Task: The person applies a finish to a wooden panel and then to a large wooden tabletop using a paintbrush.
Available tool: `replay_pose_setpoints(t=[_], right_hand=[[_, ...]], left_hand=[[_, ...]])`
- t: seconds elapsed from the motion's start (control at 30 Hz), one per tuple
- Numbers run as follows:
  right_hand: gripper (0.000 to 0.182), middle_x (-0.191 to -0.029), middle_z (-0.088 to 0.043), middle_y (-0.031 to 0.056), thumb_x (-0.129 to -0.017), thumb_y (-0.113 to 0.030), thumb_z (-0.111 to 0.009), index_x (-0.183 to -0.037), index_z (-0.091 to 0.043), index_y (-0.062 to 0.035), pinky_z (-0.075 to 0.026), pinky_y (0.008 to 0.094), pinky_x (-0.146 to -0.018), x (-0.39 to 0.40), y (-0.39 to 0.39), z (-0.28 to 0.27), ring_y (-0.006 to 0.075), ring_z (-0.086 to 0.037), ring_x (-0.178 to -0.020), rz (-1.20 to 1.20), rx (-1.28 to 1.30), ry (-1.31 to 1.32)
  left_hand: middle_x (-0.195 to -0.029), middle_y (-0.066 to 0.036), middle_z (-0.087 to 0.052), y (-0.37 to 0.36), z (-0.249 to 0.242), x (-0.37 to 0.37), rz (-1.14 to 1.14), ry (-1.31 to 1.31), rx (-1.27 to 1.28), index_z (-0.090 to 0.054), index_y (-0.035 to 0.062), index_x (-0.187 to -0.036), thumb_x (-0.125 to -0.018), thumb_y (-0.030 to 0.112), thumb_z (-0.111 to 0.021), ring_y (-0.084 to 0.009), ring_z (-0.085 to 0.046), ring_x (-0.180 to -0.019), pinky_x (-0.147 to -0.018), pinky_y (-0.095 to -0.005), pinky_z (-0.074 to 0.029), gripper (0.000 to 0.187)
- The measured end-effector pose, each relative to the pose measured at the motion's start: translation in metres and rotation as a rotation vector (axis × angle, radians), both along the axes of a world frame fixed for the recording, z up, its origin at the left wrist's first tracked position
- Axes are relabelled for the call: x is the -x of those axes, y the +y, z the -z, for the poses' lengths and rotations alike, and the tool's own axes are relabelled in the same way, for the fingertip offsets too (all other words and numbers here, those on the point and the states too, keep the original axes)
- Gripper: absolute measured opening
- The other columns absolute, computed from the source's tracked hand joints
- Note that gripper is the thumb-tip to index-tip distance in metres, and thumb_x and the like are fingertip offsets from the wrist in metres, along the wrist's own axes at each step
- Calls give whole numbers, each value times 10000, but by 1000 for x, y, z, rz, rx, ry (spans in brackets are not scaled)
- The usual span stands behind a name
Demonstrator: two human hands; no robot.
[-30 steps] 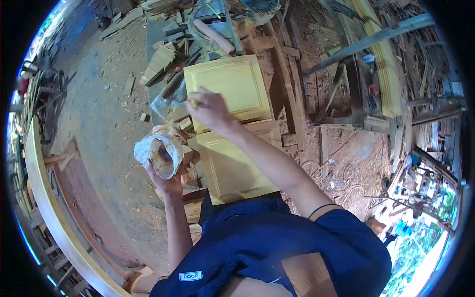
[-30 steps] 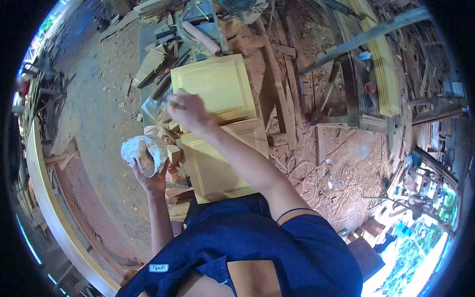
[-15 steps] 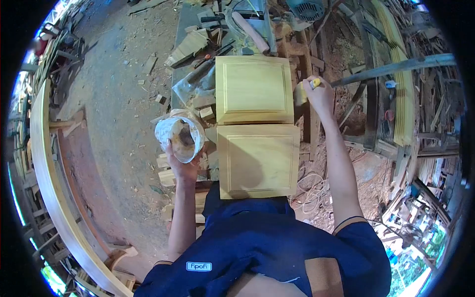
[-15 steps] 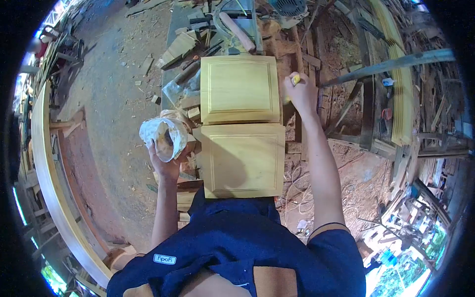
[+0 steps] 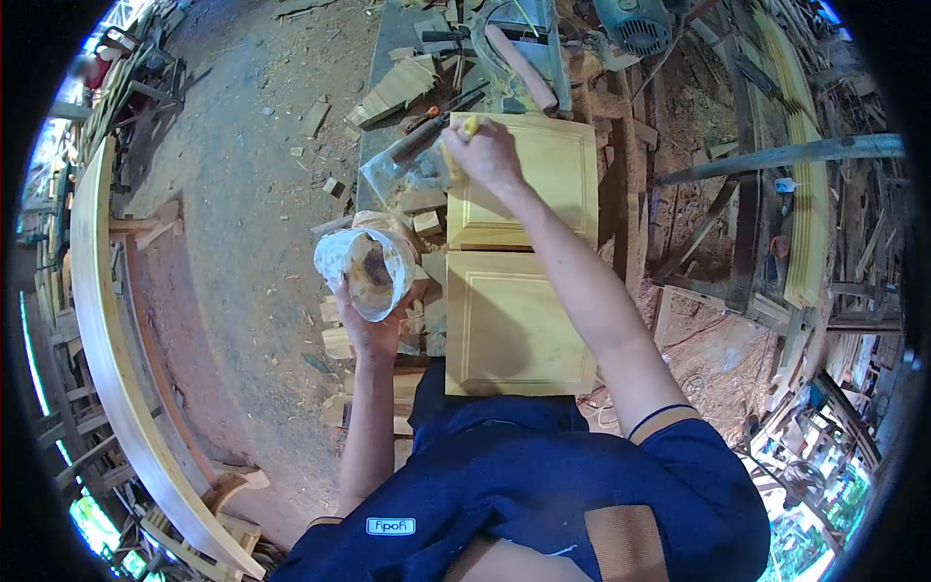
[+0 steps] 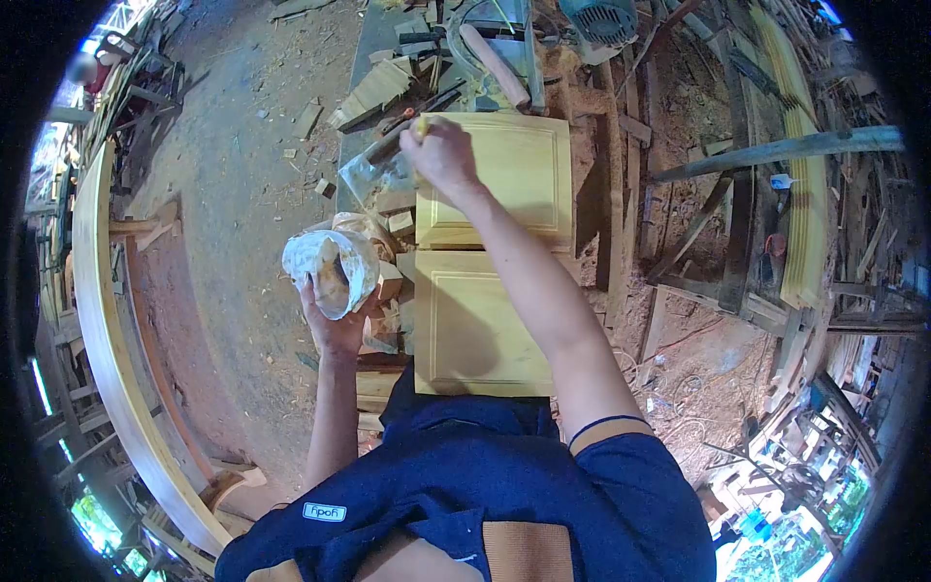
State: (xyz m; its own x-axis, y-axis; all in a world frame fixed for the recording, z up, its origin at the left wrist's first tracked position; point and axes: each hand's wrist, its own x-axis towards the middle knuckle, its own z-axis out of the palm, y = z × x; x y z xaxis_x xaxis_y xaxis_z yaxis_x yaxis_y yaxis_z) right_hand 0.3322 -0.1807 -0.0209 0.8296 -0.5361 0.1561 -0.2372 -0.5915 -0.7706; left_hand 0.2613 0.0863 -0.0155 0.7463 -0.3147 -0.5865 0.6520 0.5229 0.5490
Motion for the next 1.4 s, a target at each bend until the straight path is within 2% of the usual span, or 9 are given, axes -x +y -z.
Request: replay_pose_setpoints(t=[0.2, 0.37, 0.53, 0.83, 1.07, 1.17, 1.23, 1.3, 1.4], right_hand=[[268, -660, -653, 63, -834, -328, -583, -735, -645, -87, -511, 363, -572, 70, -128, 10, 188, -657, -608, 197, -146, 238], [323, -736, -670, 135, -825, -391, -568, -840, -685, -90, -524, 408, -638, 99, -181, -22, 288, -669, -704, 212, 571, 350], [255, -753, -660, 158, -814, -324, -551, -812, -707, -122, -523, 441, -635, 37, -123, -22, 325, -657, -693, 110, 547, 268], [292, -777, -670, 158, -752, -364, -586, -725, -671, -86, -532, 435, -723, -60, -38, -20, 340, -657, -751, 5, 82, 241], [315, -731, -687, 68, -835, -359, -592, -943, -657, -70, -544, 270, -552, 8, -164, 17, 131, -684, -616, 189, -278, 426], [360, -872, -682, 145, -864, -292, -639, -931, -637, 62, -589, 270, -555, 61, -215, 8, 221, -697, -683, 313, -469, 263], [389, -872, -686, 163, -816, -337, -657, -905, -651, 42, -587, 338, -600, 81, -225, -12, 241, -694, -700, 413, -287, 345], [377, -870, -679, 182, -793, -373, -630, -898, -665, -13, -551, 416, -698, 92, -239, -7, 304, -676, -763, 313, 423, 461], [317, -834, -664, 167, -801, -378, -585, -881, -668, -83, -500, 445, -714, 69, -190, -28, 367, -639, -805, 244, 480, 439]], left_hand=[[-1317, -90, -480, -2, 4, -5, -31, 44, -39, -374, 156, -1359, -885, 563, -417, -285, -540, -1140, -864, -525, -510, 626], [-1299, -112, -490, 4, 23, -13, 25, 58, 39, -340, 136, -1377, -920, 521, -363, -283, -549, -1130, -819, -487, -544, 597], [-1310, -119, -477, -9, 7, -15, -43, 24, -14, -351, 136, -1368, -905, 528, -398, -316, -540, -1129, -837, -528, -526, 609], [-1335, -89, -470, -11, 4, -17, 40, -4, 55, -366, 158, -1366, -905, 530, -398, -296, -531, -1152, -860, -533, -510, 593], [-1338, -47, -482, -25, 10, -30, 50, 66, 44, -386, 186, -1361, -896, 528, -426, -270, -530, -1162, -891, -496, -483, 579], [-1342, -46, -479, -33, 17, -39, 50, 77, 69, -385, 188, -1363, -894, 529, -434, -261, -522, -1173, -899, -485, -480, 582], [-1344, -46, -476, -37, 18, -43, 37, 84, 93, -384, 188, -1364, -893, 530, -438, -257, -518, -1178, -902, -481, -476, 585], [-1347, -51, -473, -38, 14, -44, 26, 92, 70, -385, 184, -1367, -892, 530, -439, -258, -512, -1183, -927, -481, -455, 590], [-1349, -62, -470, -36, 15, -44, 27, 59, 116, -386, 181, -1369, -894, 530, -436, -263, -503, -1189, -951, -488, -432, 592]])
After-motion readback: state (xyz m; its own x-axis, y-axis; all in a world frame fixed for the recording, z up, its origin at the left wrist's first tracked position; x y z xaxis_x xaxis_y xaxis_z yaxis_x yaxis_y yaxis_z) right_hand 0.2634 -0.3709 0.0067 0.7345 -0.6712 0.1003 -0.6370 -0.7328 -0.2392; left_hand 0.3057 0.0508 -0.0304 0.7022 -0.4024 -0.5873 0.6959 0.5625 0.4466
